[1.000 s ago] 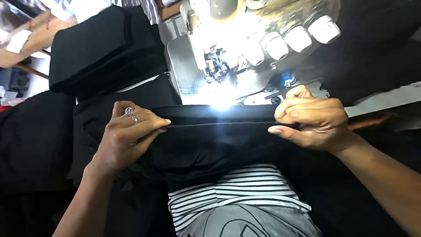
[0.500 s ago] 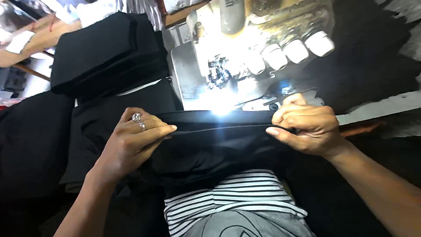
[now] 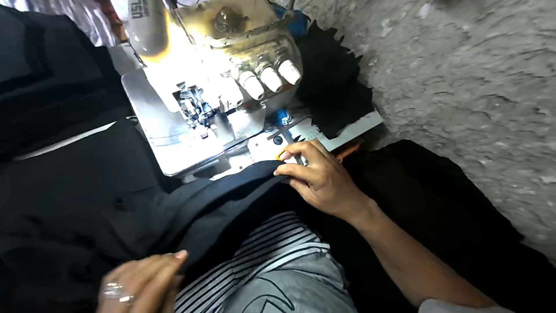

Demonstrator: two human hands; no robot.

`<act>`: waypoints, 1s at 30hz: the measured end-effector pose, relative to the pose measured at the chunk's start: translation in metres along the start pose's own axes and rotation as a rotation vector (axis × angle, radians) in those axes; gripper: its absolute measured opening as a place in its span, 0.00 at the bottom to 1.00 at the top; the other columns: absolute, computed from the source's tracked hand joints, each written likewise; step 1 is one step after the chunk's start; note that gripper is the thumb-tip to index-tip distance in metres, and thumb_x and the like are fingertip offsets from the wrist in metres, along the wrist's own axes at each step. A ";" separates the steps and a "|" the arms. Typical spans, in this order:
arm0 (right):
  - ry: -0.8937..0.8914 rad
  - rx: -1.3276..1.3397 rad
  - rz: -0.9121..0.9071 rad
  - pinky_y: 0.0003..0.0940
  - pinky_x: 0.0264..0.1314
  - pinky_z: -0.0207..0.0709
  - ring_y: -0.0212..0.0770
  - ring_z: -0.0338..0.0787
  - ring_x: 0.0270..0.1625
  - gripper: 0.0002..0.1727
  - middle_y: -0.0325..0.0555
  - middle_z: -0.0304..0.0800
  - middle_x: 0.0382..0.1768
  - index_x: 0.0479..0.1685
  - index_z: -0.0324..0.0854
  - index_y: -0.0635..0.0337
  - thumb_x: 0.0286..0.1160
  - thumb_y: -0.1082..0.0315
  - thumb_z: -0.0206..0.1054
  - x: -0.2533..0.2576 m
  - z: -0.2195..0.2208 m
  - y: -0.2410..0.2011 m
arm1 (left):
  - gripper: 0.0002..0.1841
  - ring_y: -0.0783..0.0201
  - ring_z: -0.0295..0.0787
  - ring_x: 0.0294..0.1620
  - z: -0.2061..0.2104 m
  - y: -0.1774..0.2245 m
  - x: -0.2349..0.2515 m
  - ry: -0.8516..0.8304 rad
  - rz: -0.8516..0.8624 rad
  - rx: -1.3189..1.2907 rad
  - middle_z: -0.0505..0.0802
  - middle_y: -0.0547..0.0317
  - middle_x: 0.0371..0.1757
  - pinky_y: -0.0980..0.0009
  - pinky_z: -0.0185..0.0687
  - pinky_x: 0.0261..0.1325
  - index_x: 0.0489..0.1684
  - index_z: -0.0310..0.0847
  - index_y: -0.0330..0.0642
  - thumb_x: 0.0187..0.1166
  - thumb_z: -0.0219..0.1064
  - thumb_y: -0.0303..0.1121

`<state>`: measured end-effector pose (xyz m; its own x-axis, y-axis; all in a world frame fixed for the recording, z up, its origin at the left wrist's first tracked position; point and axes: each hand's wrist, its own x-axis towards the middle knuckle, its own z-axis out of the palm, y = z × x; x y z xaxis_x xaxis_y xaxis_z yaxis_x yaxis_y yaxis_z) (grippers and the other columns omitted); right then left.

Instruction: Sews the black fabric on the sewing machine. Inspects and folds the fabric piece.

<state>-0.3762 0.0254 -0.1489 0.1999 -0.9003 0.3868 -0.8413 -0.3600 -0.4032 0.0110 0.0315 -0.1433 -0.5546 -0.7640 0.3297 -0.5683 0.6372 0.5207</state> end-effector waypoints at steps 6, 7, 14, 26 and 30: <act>0.211 0.483 0.332 0.29 0.49 0.93 0.30 0.95 0.44 0.13 0.40 0.97 0.47 0.54 0.92 0.59 0.77 0.78 0.66 -0.035 0.025 -0.037 | 0.12 0.68 0.81 0.72 0.028 0.028 0.028 0.197 0.047 -0.228 0.90 0.71 0.65 0.66 0.75 0.75 0.61 0.89 0.62 0.87 0.63 0.45; 0.218 0.595 0.333 0.31 0.53 0.93 0.33 0.96 0.47 0.14 0.43 0.96 0.50 0.55 0.91 0.62 0.76 0.81 0.65 -0.035 0.028 -0.041 | 0.12 0.68 0.83 0.69 0.021 0.033 0.046 0.220 0.051 -0.217 0.90 0.69 0.62 0.66 0.78 0.71 0.62 0.88 0.58 0.89 0.61 0.41; 0.198 1.174 0.227 0.33 0.61 0.84 0.31 0.89 0.55 0.17 0.40 0.92 0.53 0.57 0.88 0.58 0.85 0.61 0.58 -0.040 0.027 -0.062 | 0.22 0.48 0.90 0.56 0.068 0.037 0.136 -0.157 0.069 0.066 0.93 0.50 0.51 0.41 0.79 0.61 0.69 0.84 0.43 0.92 0.49 0.43; -0.090 0.741 0.514 0.16 0.24 0.73 0.23 0.80 0.22 0.24 0.30 0.89 0.24 0.52 0.94 0.48 0.53 0.57 0.90 -0.024 0.022 -0.094 | 0.10 0.80 0.86 0.42 -0.021 -0.001 0.056 0.186 -0.310 -0.061 0.91 0.69 0.43 0.77 0.83 0.47 0.53 0.85 0.48 0.85 0.66 0.41; -0.139 0.679 0.508 0.15 0.21 0.70 0.22 0.78 0.20 0.21 0.27 0.86 0.20 0.45 0.95 0.47 0.49 0.53 0.91 -0.009 0.017 -0.096 | 0.09 0.83 0.87 0.43 -0.030 -0.008 0.051 0.173 -0.247 -0.037 0.92 0.72 0.43 0.82 0.83 0.48 0.50 0.88 0.49 0.84 0.67 0.41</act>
<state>-0.2889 0.0637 -0.1279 -0.0223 -0.9978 -0.0622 -0.3717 0.0660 -0.9260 0.0053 -0.0151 -0.1070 -0.2887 -0.9035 0.3169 -0.6488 0.4280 0.6292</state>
